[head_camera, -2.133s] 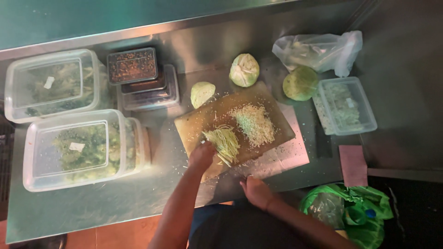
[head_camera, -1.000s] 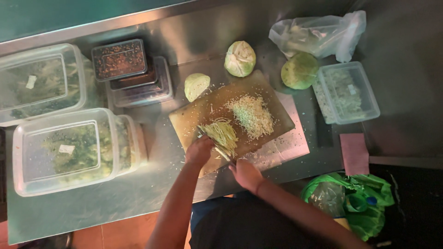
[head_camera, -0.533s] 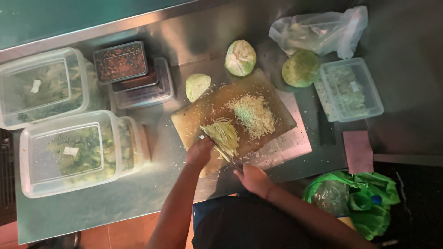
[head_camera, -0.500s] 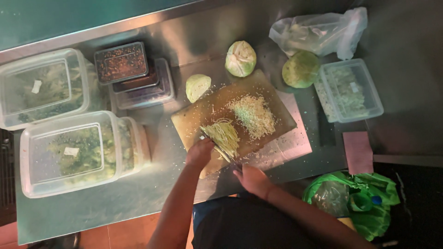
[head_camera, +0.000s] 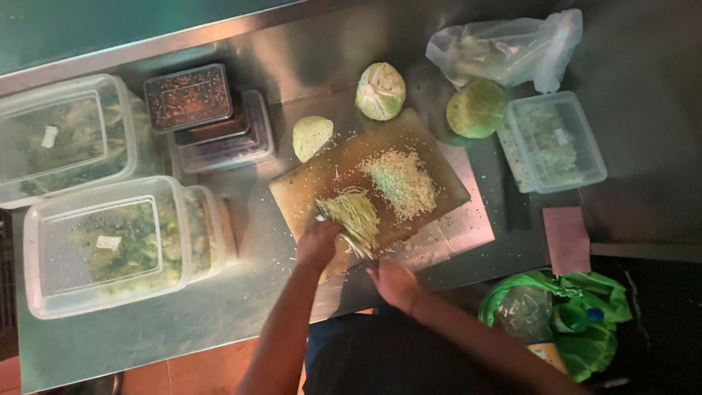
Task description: The person uses a knife to chop cabbage on a wooden cutting board. The chopped cabbage accumulates on the board as the person continues to slice the vegetable.
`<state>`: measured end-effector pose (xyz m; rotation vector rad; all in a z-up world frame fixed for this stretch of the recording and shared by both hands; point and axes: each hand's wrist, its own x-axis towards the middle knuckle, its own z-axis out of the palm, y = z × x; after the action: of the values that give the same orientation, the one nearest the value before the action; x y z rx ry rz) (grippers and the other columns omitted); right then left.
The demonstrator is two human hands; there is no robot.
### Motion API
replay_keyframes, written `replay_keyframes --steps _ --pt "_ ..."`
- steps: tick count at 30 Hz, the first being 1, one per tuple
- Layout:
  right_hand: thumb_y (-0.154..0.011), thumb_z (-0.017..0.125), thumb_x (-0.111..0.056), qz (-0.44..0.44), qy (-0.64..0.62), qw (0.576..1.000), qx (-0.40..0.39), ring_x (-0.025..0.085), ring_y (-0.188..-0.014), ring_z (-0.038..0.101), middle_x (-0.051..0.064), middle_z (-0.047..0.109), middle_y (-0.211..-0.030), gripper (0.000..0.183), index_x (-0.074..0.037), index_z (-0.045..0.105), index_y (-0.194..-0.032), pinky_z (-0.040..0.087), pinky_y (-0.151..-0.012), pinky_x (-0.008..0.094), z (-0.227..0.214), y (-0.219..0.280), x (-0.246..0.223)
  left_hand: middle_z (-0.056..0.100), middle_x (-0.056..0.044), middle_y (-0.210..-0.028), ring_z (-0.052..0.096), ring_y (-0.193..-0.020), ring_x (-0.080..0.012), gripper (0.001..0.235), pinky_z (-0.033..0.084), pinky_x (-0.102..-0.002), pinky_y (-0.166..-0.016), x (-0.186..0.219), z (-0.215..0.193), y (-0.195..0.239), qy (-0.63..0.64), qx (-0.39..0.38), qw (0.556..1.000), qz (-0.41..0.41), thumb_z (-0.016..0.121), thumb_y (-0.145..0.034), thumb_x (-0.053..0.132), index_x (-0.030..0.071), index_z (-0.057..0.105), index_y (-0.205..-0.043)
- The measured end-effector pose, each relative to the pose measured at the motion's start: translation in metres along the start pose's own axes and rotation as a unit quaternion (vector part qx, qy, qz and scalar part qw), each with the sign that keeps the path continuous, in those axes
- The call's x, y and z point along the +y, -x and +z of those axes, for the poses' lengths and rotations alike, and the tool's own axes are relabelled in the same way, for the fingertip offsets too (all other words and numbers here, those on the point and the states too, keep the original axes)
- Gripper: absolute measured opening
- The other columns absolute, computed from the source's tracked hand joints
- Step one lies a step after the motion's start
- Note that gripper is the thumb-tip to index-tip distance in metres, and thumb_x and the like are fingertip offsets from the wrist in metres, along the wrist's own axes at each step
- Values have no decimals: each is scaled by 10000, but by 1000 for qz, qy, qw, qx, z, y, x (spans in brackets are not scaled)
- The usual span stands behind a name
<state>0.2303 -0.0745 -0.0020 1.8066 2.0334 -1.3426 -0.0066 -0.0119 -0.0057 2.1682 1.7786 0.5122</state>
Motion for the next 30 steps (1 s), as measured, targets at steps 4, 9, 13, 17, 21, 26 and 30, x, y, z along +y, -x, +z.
replay_keyframes --steps 4,9,13,17,21,26,30 --pt "-1036 548 -368 -200 64 958 197 367 -660 675 182 673 -764 365 -28 620 -927 561 -619 478 20 18 35 726 -7 -1094 689 -1022 -261 198 593 -426 -782 2 0 3 29 56 998 3 609 -836 79 165 756 -938" --pt "-970 609 -370 -203 90 944 246 400 -631 672 198 670 -713 360 -22 634 -880 550 -594 503 19 8 45 730 -10 -1078 695 -1021 -253 159 597 -418 -786 -2 3 2 21 74 997 22 632 -846 95 153 756 -928" --pt "-997 610 -377 -113 43 985 123 404 -704 686 204 681 -758 366 -23 630 -908 553 -658 508 16 3 44 734 -2 -1065 695 -1025 -252 189 601 -410 -796 -9 11 4 16 74 997 -4 616 -832 73 166 755 -919" --pt "-1007 580 -362 -111 50 985 124 396 -729 698 195 693 -793 334 -40 629 -930 559 -679 501 16 12 55 731 -9 -1050 692 -1005 -263 210 599 -413 -781 -11 13 -1 8 95 995 4 619 -817 65 176 760 -926" --pt "-978 616 -383 -126 32 983 127 423 -766 693 222 694 -803 370 -16 605 -943 563 -710 503 14 18 66 728 -9 -1013 694 -974 -269 207 596 -423 -776 -9 10 1 43 116 992 3 619 -801 69 174 747 -926" --pt "-934 651 -434 -129 32 983 127 428 -797 695 226 699 -832 407 -28 626 -931 555 -728 514 -10 19 57 719 -35 -975 685 -950 -289 144 584 -439 -767 -12 6 -2 64 99 993 -13 634 -852 97 158 740 -927" --pt "-968 603 -469 -95 39 988 114 419 -802 694 216 700 -834 431 -39 625 -954 551 -744 510 -22 29 28 709 -42 -936 690 -982 -287 88 592 -440 -812 -14 8 -3 45 80 994 -52 642 -846 112 155 714 -871"
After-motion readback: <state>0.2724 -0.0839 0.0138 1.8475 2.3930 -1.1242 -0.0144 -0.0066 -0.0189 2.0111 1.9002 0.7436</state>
